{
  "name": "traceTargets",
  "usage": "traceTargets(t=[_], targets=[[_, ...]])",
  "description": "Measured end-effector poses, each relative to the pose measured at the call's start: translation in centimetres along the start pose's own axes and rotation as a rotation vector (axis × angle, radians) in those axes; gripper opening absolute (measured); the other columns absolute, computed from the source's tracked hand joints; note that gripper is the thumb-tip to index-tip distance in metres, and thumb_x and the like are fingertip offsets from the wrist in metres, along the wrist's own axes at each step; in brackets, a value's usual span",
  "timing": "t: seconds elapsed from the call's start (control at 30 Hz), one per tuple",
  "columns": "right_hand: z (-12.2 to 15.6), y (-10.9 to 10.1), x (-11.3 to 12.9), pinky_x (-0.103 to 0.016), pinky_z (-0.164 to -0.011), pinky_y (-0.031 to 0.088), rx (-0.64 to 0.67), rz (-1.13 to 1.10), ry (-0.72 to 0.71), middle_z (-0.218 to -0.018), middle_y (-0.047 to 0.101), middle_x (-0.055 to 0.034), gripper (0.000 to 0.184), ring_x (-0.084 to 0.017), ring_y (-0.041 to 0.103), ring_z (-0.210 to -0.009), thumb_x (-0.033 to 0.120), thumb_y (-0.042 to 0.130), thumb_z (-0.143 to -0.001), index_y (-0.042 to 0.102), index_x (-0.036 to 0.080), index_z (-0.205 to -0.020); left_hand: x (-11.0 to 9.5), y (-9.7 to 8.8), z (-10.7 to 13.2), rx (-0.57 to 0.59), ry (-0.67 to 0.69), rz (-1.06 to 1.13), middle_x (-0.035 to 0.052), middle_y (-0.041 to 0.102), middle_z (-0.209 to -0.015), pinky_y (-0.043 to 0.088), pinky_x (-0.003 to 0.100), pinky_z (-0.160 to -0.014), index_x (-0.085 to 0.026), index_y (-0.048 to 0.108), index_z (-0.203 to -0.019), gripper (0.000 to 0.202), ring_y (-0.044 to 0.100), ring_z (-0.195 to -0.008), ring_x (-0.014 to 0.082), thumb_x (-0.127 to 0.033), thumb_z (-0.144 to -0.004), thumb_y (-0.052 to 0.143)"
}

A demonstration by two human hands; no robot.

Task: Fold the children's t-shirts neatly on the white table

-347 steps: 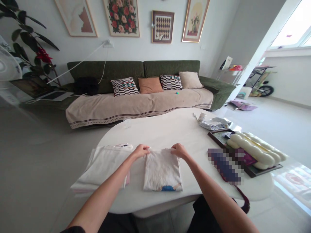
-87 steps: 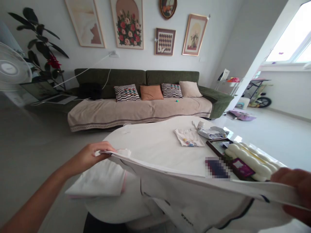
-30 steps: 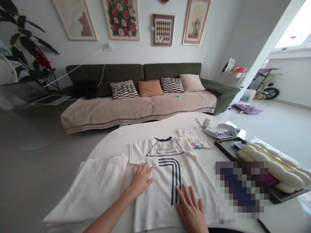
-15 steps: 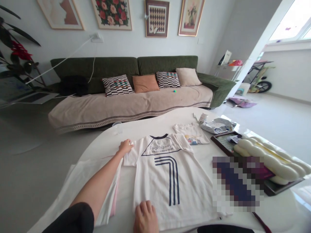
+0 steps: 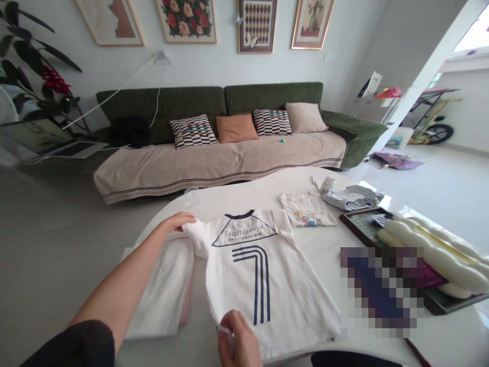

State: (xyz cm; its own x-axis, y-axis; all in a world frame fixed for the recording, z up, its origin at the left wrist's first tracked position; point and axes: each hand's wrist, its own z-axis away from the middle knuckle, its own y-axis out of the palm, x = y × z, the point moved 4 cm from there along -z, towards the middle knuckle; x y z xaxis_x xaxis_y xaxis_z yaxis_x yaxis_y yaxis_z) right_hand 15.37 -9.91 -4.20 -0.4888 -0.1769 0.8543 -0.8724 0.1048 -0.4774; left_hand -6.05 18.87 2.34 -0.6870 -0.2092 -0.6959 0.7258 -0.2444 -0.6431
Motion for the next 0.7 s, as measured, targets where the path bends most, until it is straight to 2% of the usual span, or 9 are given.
traceTargets(t=[0.07, 0.17, 0.23, 0.33, 0.43, 0.5, 0.6, 0.7], targets=[[0.3, -0.9, -1.7, -0.019, -0.051, 0.037, -0.054, -0.072, 0.114, -0.059, 0.051, 0.0023, 0.006, -0.012, 0.051, -0.053, 0.023, 0.042, -0.077, 0.047, 0.021, -0.075, -0.9, 0.6, -0.2, 0.09, -0.097, 0.158, -0.0013, 0.06, -0.063, 0.043, 0.02, -0.047, -0.019, 0.061, -0.079, 0.034, 0.057, -0.055, 0.0148, -0.032, -0.05, 0.071], [0.8, -2.6, -4.7, -0.019, -0.042, 0.03, -0.099, -0.139, 0.274, -0.05, 0.044, 0.0052, 0.02, -0.01, 0.043, -0.042, 0.038, 0.04, -0.08, 0.048, 0.02, -0.078, -3.5, 2.9, -1.6, 0.123, -0.097, 0.32, -0.0033, 0.06, -0.064, 0.044, 0.02, -0.049, -0.021, 0.06, -0.085, 0.036, 0.056, -0.054, 0.0122, -0.027, -0.053, 0.072], [1.2, -3.5, -6.4, -0.02, -0.042, 0.03, -0.134, -0.131, 0.326, -0.053, 0.047, 0.0037, 0.027, -0.01, 0.043, -0.041, 0.044, 0.039, -0.08, 0.049, 0.019, -0.08, -5.2, 5.6, -2.8, 0.094, -0.089, 0.38, -0.003, 0.059, -0.063, 0.045, 0.021, -0.05, -0.019, 0.058, -0.083, 0.03, 0.056, -0.052, 0.0117, -0.026, -0.056, 0.071], [1.8, -4.2, -8.1, -0.021, -0.044, 0.035, -0.168, -0.062, 0.336, -0.056, 0.05, 0.0017, 0.034, -0.011, 0.046, -0.042, 0.048, 0.038, -0.079, 0.051, 0.018, -0.087, -7.1, 10.6, -4.3, 0.027, -0.061, 0.429, 0.0005, 0.061, -0.064, 0.047, 0.023, -0.055, -0.016, 0.055, -0.08, 0.021, 0.06, -0.056, 0.014, -0.025, -0.064, 0.066], [2.2, -4.3, -8.5, -0.023, -0.048, 0.039, -0.176, 0.03, 0.289, -0.057, 0.051, 0.0011, 0.037, -0.014, 0.05, -0.046, 0.047, 0.039, -0.079, 0.049, 0.017, -0.098, -8.0, 14.4, -4.6, -0.059, 0.015, 0.443, 0.0062, 0.065, -0.078, 0.049, 0.027, -0.064, -0.015, 0.054, -0.087, 0.016, 0.064, -0.07, 0.0169, -0.023, -0.074, 0.056], [2.3, -4.3, -8.4, -0.024, -0.052, 0.043, -0.179, 0.081, 0.246, -0.062, 0.054, -0.0011, 0.039, -0.016, 0.053, -0.052, 0.044, 0.04, -0.079, 0.047, 0.016, -0.105, -8.1, 15.4, -4.2, -0.151, 0.087, 0.417, 0.0091, 0.064, -0.092, 0.048, 0.03, -0.074, -0.015, 0.053, -0.095, 0.018, 0.062, -0.085, 0.0183, -0.021, -0.078, 0.049], [2.3, -4.3, -7.8, -0.025, -0.058, 0.046, -0.17, 0.144, 0.183, -0.078, 0.06, -0.0069, 0.035, -0.017, 0.059, -0.062, 0.038, 0.033, -0.083, 0.046, 0.017, -0.108, -7.5, 15.4, -2.7, -0.275, 0.225, 0.33, 0.0092, 0.058, -0.111, 0.039, 0.033, -0.093, -0.017, 0.054, -0.102, 0.024, 0.052, -0.107, 0.0187, -0.018, -0.08, 0.044], [2.4, -4.2, -7.2, -0.023, -0.052, 0.044, -0.099, 0.302, 0.172, -0.09, 0.062, -0.0068, 0.031, -0.016, 0.061, -0.061, 0.03, 0.028, -0.085, 0.05, 0.022, -0.106, -6.2, 15.7, -0.5, -0.284, 0.358, 0.226, 0.0069, 0.05, -0.124, 0.025, 0.034, -0.104, -0.019, 0.056, -0.105, 0.029, 0.037, -0.122, 0.0206, -0.022, -0.077, 0.05]])
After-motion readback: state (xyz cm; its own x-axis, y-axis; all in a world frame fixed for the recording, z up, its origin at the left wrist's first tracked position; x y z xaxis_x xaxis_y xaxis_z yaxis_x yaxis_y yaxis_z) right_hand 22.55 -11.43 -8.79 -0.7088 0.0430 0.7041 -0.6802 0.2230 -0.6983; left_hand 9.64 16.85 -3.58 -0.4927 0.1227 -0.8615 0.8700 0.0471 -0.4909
